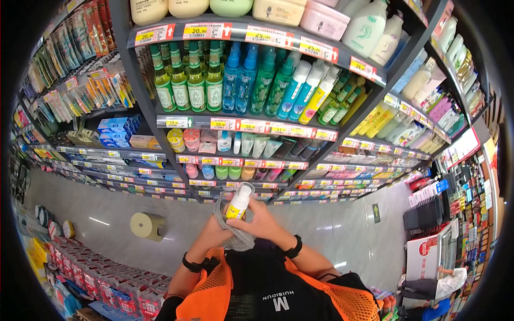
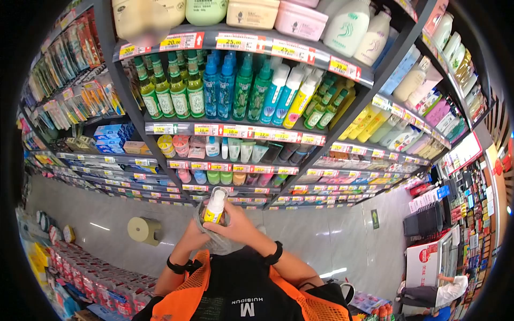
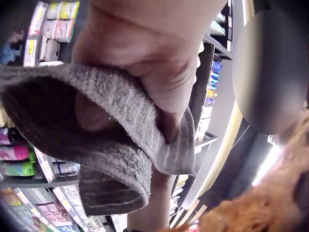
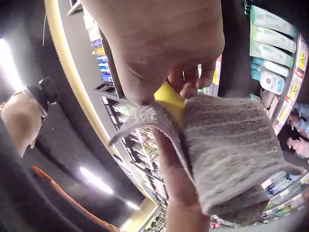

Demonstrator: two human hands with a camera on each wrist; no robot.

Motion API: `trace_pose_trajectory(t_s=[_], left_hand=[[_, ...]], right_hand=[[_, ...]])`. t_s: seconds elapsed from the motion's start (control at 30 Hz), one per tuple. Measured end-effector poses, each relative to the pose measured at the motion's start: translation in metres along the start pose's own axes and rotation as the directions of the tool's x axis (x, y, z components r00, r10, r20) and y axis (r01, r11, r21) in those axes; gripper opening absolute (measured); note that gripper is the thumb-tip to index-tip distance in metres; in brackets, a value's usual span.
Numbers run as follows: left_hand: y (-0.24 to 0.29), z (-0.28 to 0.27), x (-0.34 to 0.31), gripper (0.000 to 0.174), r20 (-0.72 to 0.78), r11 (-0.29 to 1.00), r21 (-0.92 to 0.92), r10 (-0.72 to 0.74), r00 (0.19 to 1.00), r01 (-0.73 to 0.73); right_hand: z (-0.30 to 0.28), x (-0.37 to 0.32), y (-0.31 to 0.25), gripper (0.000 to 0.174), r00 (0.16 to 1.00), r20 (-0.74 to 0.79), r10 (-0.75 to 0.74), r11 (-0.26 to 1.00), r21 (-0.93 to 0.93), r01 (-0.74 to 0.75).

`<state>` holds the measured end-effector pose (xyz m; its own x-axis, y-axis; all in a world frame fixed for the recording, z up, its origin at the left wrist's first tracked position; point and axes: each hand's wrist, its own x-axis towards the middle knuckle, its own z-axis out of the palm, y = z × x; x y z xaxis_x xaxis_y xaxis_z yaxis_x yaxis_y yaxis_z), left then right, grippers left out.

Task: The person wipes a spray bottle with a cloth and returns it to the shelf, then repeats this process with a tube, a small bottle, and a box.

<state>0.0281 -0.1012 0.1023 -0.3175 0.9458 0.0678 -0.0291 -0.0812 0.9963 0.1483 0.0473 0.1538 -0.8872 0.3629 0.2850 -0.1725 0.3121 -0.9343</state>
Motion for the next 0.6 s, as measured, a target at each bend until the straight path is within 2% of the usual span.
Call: trace_pose_trajectory(t_s=[0.07,0.1,0.17,0.2,0.3,0.33,0.43,0.53,0.6], left_hand=[[-0.009,0.006,0.008,0.068,-0.028,0.995,-0.024,0.092,0.995,-0.093],[-0.004,0.009,0.008,0.069,-0.042,0.991,-0.033,0.131,0.990,-0.133],[0.011,0.011,0.007,0.066,0.019,0.994,-0.104,0.014,1.000,-0.012],[0.019,0.011,0.006,0.065,0.052,0.989,-0.136,-0.044,0.998,0.051],[-0.007,0.005,0.014,0.063,0.162,0.996,0.067,-0.075,0.984,0.065],[-0.008,0.011,0.013,0.058,0.136,0.999,0.050,-0.017,0.991,0.010],[-0.035,0.020,0.014,0.048,-0.015,0.991,-0.133,-0.022,1.000,0.020],[-0.059,0.016,0.019,0.044,-0.104,0.965,-0.258,0.015,0.994,-0.042],[-0.072,0.006,0.015,0.054,-0.106,0.965,-0.257,0.024,0.994,-0.051]], right_hand=[[-0.003,-0.004,-0.005,0.047,0.999,0.032,0.009,1.000,0.011,-0.010],[-0.005,-0.008,-0.006,0.045,0.999,0.002,-0.034,0.999,-0.006,0.034],[-0.010,-0.013,-0.007,0.042,0.990,-0.057,-0.128,0.991,-0.039,0.126],[-0.017,-0.014,-0.008,0.037,0.999,-0.028,-0.044,0.999,0.030,0.045],[-0.032,-0.018,-0.007,0.040,0.983,-0.177,-0.053,0.972,0.216,0.091],[-0.035,-0.021,-0.011,0.045,0.978,-0.210,0.010,0.950,0.308,0.056],[-0.039,-0.024,-0.008,0.045,0.945,-0.325,-0.034,0.944,0.301,0.137],[-0.040,-0.027,-0.010,0.040,0.958,-0.286,-0.022,0.964,0.247,0.096],[-0.038,-0.027,-0.005,0.039,0.969,-0.244,-0.031,0.982,0.171,0.074]])
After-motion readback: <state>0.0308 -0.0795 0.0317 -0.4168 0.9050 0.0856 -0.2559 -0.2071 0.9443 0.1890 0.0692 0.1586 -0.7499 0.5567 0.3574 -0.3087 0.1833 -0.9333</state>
